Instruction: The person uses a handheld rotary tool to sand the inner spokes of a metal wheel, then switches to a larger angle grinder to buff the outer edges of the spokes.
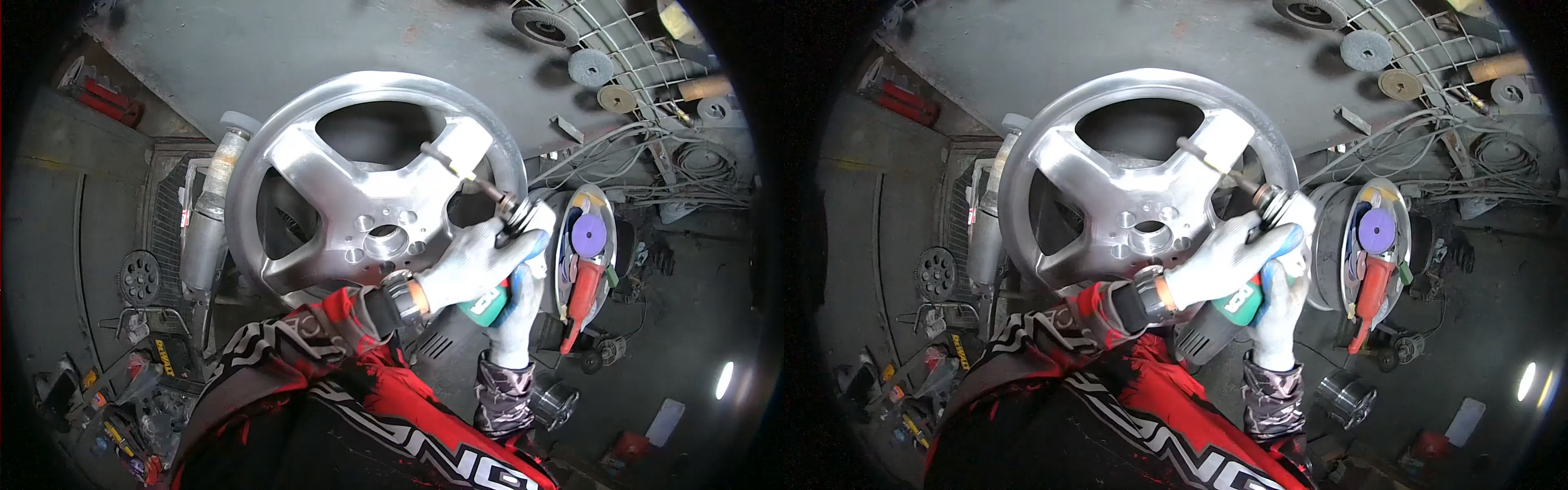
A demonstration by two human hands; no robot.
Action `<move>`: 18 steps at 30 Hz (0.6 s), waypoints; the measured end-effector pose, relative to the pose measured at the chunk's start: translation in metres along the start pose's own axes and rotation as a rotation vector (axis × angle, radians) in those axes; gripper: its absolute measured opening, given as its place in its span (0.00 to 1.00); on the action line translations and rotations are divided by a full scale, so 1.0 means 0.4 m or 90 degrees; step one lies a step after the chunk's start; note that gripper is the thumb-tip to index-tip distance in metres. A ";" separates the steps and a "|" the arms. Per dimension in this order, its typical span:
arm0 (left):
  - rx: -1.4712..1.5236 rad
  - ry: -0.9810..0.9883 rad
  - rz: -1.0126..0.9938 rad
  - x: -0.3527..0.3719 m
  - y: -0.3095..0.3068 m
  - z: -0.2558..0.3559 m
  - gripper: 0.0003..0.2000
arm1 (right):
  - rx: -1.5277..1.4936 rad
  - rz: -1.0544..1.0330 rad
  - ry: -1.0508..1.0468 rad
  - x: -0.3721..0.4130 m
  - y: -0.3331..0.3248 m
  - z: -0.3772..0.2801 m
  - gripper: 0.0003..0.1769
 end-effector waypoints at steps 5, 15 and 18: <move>-0.069 0.099 -0.047 -0.071 -0.001 0.066 0.18 | 0.014 -0.027 -0.066 -0.100 0.002 -0.088 0.36; 0.132 0.131 0.005 -0.043 0.006 0.007 0.23 | 0.081 -0.062 -0.045 -0.067 -0.004 -0.065 0.44; 0.223 0.035 0.005 -0.020 -0.007 0.027 0.23 | 0.098 -0.057 -0.011 -0.047 -0.010 -0.053 0.43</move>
Point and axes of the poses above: each hand's wrist, its own x-axis away from the middle knuckle, its own y-axis out of the palm, z = x × y, the point moved 3 cm from there along -x, towards the middle knuckle, and after that the axes turned 1 degree about -z, right-handed, at the moved point
